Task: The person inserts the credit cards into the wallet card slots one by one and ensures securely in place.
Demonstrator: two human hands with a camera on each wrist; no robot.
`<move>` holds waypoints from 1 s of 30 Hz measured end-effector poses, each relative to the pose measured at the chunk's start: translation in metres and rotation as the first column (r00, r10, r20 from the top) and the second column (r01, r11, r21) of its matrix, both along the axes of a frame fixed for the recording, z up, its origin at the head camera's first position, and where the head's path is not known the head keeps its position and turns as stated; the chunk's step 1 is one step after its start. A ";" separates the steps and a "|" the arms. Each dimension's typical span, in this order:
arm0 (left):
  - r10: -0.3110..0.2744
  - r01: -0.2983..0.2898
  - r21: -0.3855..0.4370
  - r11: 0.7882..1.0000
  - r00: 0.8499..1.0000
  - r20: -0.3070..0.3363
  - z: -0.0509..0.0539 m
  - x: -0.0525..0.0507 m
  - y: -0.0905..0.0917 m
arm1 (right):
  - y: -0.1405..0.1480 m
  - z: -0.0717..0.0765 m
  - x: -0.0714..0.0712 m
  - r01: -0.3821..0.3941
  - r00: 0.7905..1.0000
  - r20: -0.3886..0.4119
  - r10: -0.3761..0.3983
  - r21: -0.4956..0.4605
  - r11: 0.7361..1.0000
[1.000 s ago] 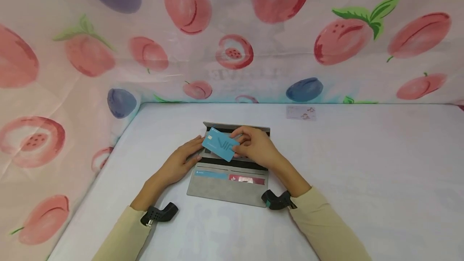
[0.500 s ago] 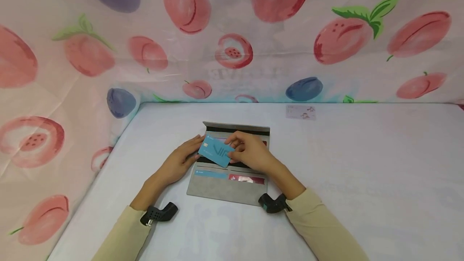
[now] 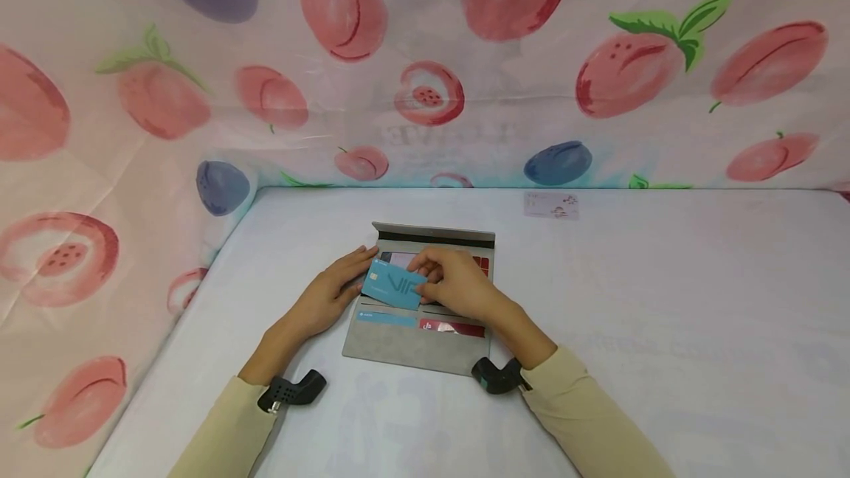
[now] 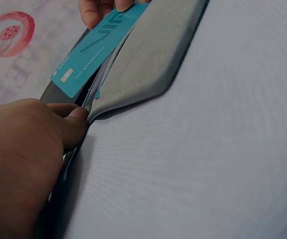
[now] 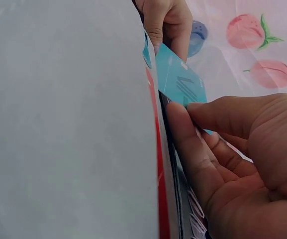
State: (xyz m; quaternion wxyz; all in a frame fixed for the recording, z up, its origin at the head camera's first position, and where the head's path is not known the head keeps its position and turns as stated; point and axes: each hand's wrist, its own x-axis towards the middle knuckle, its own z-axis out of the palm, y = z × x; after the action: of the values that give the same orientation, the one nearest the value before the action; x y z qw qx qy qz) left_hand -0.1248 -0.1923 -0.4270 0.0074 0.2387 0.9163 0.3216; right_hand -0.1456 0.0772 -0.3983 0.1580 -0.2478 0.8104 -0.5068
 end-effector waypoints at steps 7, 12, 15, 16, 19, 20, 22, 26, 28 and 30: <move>0.007 -0.007 -0.004 1.000 1.000 0.001 -0.001 0.000 0.000 | 0.000 0.000 0.002 -0.005 0.999 -0.044 0.009 0.088 0.996; 0.007 -0.007 -0.009 1.000 1.000 0.005 0.000 0.000 0.001 | -0.002 0.000 0.003 -0.008 0.994 -0.104 0.021 0.125 0.992; 0.008 -0.008 -0.008 1.000 1.000 0.006 0.000 0.000 0.001 | -0.003 0.001 0.003 -0.006 0.992 -0.125 0.023 0.139 0.990; 0.007 -0.007 -0.008 1.000 1.000 0.005 0.000 0.000 0.001 | -0.003 0.001 0.003 -0.004 0.992 -0.127 0.023 0.144 0.990; 0.007 -0.007 -0.010 1.000 1.000 0.001 0.000 0.000 0.001 | -0.003 0.001 0.003 -0.008 0.993 -0.118 0.027 0.151 0.988; 0.008 -0.008 -0.010 1.000 1.000 0.000 0.000 0.000 0.000 | -0.003 0.002 0.003 -0.011 0.993 -0.115 0.029 0.152 0.988; 0.008 -0.008 -0.013 1.000 1.000 0.001 0.000 -0.001 0.000 | -0.003 0.002 0.003 -0.017 0.994 -0.104 0.033 0.156 0.988; 0.013 -0.013 -0.012 1.000 1.000 0.011 -0.001 -0.001 0.000 | -0.003 0.003 0.003 -0.024 0.993 -0.108 0.042 0.162 0.986; 0.014 -0.014 -0.012 1.000 1.000 0.014 -0.001 -0.001 0.000 | -0.004 0.003 0.003 -0.027 0.992 -0.115 0.046 0.164 0.986; 0.015 -0.015 -0.012 1.000 1.000 0.016 0.000 -0.001 0.000 | -0.004 0.003 0.003 -0.028 0.991 -0.122 0.049 0.165 0.986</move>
State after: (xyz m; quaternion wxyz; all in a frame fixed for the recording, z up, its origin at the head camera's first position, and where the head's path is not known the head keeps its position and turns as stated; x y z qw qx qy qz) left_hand -0.1260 -0.1920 -0.4275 0.0137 0.2294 0.9197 0.3183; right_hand -0.1428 0.0729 -0.3952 0.1360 -0.2812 0.8525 -0.4190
